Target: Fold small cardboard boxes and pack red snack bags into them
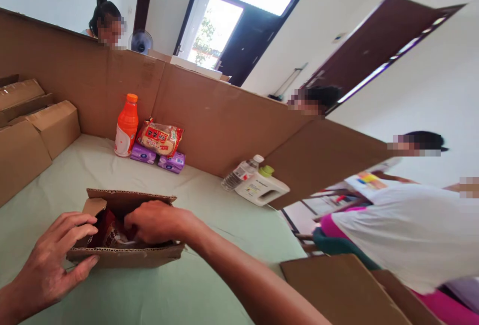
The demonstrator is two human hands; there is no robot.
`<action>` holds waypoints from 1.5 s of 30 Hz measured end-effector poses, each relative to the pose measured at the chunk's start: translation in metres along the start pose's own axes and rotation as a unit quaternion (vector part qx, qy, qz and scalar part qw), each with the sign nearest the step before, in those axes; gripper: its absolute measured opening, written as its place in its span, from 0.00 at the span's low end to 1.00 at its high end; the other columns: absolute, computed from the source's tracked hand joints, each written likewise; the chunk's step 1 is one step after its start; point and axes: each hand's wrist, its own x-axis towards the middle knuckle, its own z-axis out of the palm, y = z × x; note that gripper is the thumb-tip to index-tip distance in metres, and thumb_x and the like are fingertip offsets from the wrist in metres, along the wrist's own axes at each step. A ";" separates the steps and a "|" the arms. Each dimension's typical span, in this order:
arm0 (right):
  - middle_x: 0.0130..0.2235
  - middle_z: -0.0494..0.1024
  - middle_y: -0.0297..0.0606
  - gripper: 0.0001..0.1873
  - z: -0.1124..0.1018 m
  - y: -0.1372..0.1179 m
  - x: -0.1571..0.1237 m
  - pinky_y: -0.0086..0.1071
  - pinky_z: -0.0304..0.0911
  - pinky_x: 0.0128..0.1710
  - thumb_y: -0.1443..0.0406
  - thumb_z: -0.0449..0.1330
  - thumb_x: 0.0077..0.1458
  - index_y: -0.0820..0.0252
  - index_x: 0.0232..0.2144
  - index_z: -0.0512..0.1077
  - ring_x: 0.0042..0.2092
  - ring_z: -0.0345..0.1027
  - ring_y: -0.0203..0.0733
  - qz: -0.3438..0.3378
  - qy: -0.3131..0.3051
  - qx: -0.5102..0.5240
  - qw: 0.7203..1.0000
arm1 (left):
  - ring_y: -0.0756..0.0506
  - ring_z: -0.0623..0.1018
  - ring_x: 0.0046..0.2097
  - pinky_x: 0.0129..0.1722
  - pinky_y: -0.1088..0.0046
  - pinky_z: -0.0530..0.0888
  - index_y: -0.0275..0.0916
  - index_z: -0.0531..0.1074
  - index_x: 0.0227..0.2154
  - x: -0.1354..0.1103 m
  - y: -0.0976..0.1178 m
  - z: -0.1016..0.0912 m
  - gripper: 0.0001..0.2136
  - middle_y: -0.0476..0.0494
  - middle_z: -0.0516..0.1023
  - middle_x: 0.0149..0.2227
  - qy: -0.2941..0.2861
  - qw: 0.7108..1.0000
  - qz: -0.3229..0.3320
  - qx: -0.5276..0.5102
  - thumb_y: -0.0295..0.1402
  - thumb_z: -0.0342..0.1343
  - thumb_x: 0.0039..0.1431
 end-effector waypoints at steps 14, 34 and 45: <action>0.56 0.76 0.54 0.39 0.102 0.035 -0.081 0.49 0.66 0.57 0.40 0.54 0.62 0.63 0.61 0.68 0.58 0.68 0.54 0.041 0.326 0.134 0.935 | 0.40 0.77 0.54 0.56 0.59 0.75 0.46 0.68 0.54 -0.014 -0.008 0.015 0.15 0.44 0.80 0.46 0.020 0.994 -0.109 -0.019 0.39 0.52 0.67; 0.59 0.73 0.55 0.34 0.096 0.042 -0.039 0.53 0.60 0.59 0.46 0.53 0.66 0.61 0.64 0.62 0.60 0.67 0.56 -0.032 0.447 0.056 0.892 | 0.29 0.62 0.68 0.61 0.37 0.68 0.47 0.48 0.70 -0.013 -0.013 0.018 0.34 0.30 0.54 0.70 0.090 0.985 -0.129 0.073 0.35 0.55 0.64; 0.64 0.71 0.50 0.27 0.131 0.055 -0.021 0.49 0.62 0.59 0.53 0.49 0.70 0.55 0.65 0.64 0.65 0.63 0.52 -0.042 0.432 0.018 0.901 | 0.30 0.65 0.67 0.58 0.47 0.73 0.50 0.71 0.58 -0.003 -0.045 0.003 0.35 0.34 0.55 0.70 -0.162 0.984 -0.040 -0.057 0.29 0.70 0.43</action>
